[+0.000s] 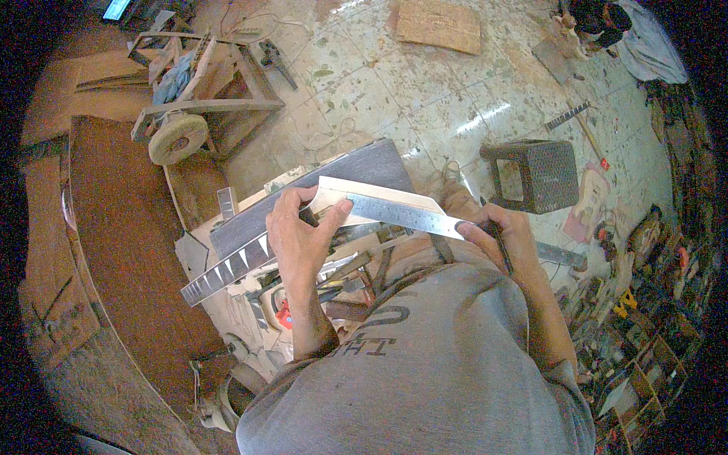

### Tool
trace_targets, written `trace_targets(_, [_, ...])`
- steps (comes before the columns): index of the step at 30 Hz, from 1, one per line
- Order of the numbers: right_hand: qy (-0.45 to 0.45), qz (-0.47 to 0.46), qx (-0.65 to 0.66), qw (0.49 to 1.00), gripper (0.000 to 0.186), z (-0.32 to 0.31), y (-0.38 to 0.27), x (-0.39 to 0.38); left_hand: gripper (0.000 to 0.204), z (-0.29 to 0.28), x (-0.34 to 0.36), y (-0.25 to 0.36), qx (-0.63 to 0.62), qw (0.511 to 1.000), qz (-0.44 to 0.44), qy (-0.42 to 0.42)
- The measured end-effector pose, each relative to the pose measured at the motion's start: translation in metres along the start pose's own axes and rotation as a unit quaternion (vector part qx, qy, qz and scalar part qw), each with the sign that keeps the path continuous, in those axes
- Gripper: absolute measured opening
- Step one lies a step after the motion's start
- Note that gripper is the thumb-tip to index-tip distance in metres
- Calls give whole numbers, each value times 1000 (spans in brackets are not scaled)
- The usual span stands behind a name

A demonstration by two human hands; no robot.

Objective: The person holds a guitar neck and uses a metal ruler to measure the headstock, subsequently marking positions on the wood with a pencil.

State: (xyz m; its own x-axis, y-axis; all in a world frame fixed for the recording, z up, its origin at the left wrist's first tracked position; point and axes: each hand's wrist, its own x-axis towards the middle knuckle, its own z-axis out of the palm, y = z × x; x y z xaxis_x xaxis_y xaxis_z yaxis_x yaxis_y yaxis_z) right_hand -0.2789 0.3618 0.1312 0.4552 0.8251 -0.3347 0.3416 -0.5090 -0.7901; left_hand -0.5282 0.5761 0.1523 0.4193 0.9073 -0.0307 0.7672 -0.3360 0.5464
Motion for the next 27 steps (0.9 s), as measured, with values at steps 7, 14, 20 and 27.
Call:
trace_targets(7, [151, -112, 13, 982, 18, 9, -15, 16, 48, 1, 1, 0, -18, 1000, -18, -5])
trace_targets(14, [-9, -63, 320, 945, 12, 63, -67, 40, 45, 3, 1, -2, 1, 1000, -2, 11])
trace_targets(20, [-6, -62, 281, 958, 7, 80, -71, 54, 42, 3, 1, -1, -3, 1000, 6, 13])
trace_targets(27, [17, -77, 231, 970, 7, 82, -72, 57, 40, 2, 2, 2, -8, 1000, -2, 7])
